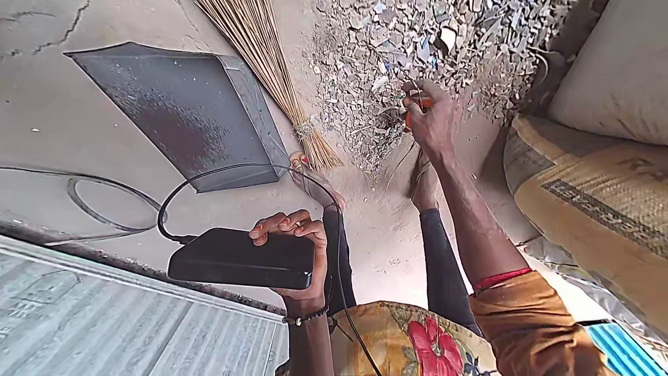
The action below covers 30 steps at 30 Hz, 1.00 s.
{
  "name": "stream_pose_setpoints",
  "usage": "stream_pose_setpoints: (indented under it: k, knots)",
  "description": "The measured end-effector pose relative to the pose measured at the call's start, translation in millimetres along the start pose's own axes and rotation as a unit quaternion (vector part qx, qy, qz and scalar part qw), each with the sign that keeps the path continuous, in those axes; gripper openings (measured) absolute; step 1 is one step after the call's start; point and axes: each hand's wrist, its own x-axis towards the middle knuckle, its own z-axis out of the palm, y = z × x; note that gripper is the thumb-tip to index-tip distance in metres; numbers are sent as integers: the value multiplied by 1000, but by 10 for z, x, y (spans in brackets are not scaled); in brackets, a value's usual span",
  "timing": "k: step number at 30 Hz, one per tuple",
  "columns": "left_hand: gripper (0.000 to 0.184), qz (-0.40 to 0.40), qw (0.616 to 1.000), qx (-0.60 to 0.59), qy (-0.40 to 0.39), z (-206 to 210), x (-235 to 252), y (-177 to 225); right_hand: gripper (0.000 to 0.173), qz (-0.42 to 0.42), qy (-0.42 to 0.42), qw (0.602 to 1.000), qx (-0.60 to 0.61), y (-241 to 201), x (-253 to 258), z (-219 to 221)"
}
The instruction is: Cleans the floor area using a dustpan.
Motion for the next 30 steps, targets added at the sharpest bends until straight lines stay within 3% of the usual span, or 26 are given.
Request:
stream_pose_setpoints:
  k: [5,9,14,17,21,25,30]
  knots:
    - [27,5,1000,23,0,31,4,-26,43,-42,-68,989,-122,-120,126,503]
    - [27,6,999,35,2,49,9,-5,21,-76,-41,989,-120,-108,213,704]
    - [30,13,1000,28,3,68,14,-4,17,-4,104,994,38,-82,-84,143]
    - [30,12,999,29,5,34,3,-1,15,25,153,986,60,100,-283,-263]
    - [34,13,999,35,12,29,-10,-21,16,73,78,994,-36,429,-539,-507]
    - [36,16,999,38,12,20,-17,-58,15,14,7,993,120,572,-875,-393]
    - [32,3,999,48,22,-51,-57,-110,26,-64,-8,996,68,386,-384,-44]
